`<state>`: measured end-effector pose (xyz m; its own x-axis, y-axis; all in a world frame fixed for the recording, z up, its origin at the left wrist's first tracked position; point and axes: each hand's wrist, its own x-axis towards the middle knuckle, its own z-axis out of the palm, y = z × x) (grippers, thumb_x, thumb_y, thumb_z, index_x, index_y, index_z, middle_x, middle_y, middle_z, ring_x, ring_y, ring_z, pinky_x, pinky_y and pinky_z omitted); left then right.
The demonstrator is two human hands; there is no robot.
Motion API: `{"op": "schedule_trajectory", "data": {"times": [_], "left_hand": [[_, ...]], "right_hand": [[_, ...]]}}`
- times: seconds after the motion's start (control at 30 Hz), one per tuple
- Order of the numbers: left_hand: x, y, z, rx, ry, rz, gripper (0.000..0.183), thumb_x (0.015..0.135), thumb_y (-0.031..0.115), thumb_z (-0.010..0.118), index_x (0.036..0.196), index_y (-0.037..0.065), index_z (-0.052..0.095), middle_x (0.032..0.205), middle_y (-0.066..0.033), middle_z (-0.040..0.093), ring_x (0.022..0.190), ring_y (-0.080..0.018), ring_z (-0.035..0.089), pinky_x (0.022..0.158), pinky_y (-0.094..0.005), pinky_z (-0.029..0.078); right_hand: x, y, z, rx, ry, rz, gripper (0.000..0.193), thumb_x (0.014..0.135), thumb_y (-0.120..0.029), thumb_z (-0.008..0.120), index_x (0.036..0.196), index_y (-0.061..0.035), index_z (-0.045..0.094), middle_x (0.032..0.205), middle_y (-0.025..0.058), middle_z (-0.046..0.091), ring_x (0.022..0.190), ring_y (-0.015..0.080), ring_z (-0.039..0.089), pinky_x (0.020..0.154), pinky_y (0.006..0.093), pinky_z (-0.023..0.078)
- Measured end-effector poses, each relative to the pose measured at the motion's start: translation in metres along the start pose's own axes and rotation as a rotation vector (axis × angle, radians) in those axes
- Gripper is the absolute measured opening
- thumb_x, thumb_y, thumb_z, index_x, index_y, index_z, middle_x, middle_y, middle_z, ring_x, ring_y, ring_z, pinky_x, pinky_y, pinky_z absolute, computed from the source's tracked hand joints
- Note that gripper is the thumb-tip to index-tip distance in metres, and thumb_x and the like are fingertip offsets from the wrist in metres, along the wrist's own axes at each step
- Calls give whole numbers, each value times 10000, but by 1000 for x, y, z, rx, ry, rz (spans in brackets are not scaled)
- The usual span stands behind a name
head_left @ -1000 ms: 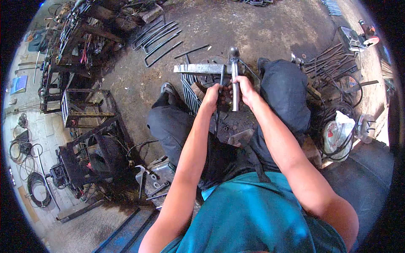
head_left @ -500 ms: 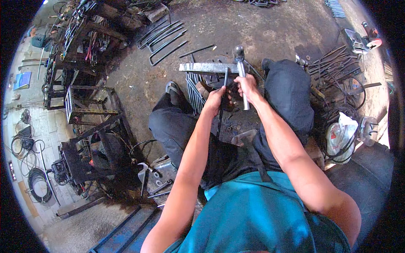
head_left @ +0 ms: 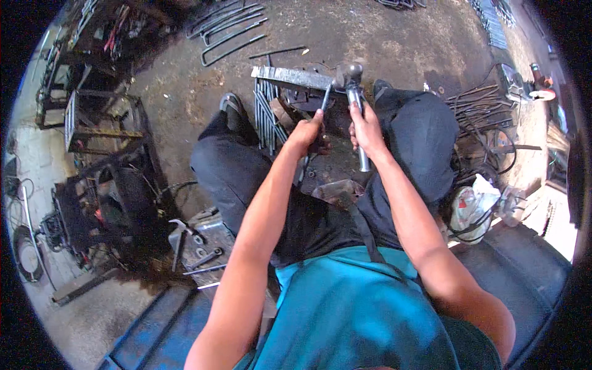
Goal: Bending metal rods by striking them with a hammer against a fixed metal jig.
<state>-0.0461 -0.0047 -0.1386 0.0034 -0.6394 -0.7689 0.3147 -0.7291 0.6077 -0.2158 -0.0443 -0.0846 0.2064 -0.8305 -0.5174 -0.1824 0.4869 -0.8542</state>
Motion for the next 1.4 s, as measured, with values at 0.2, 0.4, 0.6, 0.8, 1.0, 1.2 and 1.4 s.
{"op": "schedule_trajectory", "data": {"times": [0.2, 0.4, 0.6, 0.8, 1.0, 1.2, 1.4], "left_hand": [[15, -11, -20, 598, 210, 19, 927, 862, 731, 370, 1009, -148, 622, 1037, -312, 630, 1085, -393, 592, 936, -424, 430], [9, 0, -11, 807, 319, 70, 923, 871, 718, 343, 1058, -143, 619, 1121, -357, 580, 1143, -449, 542, 986, -455, 419], [8, 26, -46, 1085, 257, 276, 877, 797, 747, 493, 836, -113, 660, 835, -345, 632, 863, -433, 656, 781, -481, 515], [20, 46, -73, 1250, 282, 331, 396, 735, 299, 738, 877, -63, 667, 877, -283, 658, 880, -394, 658, 776, -463, 536], [7, 51, -54, 1149, 345, 278, 303, 766, 242, 660, 824, -55, 682, 848, -274, 663, 834, -408, 667, 766, -467, 540], [9, 59, -54, 1121, 370, 318, 393, 837, 319, 622, 783, -67, 674, 797, -296, 645, 799, -448, 650, 753, -496, 527], [16, 48, -73, 1072, 307, 309, 497, 874, 403, 593, 740, -70, 661, 795, -308, 631, 802, -446, 640, 751, -501, 515]], "right_hand": [[5, -20, 9, -34, -122, 23, 241, 981, -307, 497, 1080, -90, 459, 720, 46, 526, 479, 126, 516, 361, 311, 463], [46, -37, -23, 18, -251, 453, 290, 829, -317, 617, 901, -77, 471, 647, 38, 499, 466, 165, 505, 437, 360, 482], [53, -50, -16, -131, -260, 350, 253, 804, -146, 693, 820, -85, 448, 605, 11, 465, 455, 120, 460, 420, 286, 413], [45, -57, -14, -234, -205, 230, 351, 867, -190, 690, 665, -127, 411, 495, -23, 413, 369, 95, 386, 350, 278, 311], [32, -75, -4, -332, -234, -28, 258, 883, -152, 670, 747, -78, 465, 532, -22, 446, 385, 68, 412, 352, 245, 322], [45, -46, -1, -450, -113, -381, 240, 893, -169, 671, 779, -81, 479, 547, -20, 458, 379, 72, 390, 369, 255, 327], [58, -53, 5, -284, -167, 96, 264, 868, -174, 688, 724, -80, 487, 533, -18, 452, 368, 76, 395, 349, 262, 315]]}}
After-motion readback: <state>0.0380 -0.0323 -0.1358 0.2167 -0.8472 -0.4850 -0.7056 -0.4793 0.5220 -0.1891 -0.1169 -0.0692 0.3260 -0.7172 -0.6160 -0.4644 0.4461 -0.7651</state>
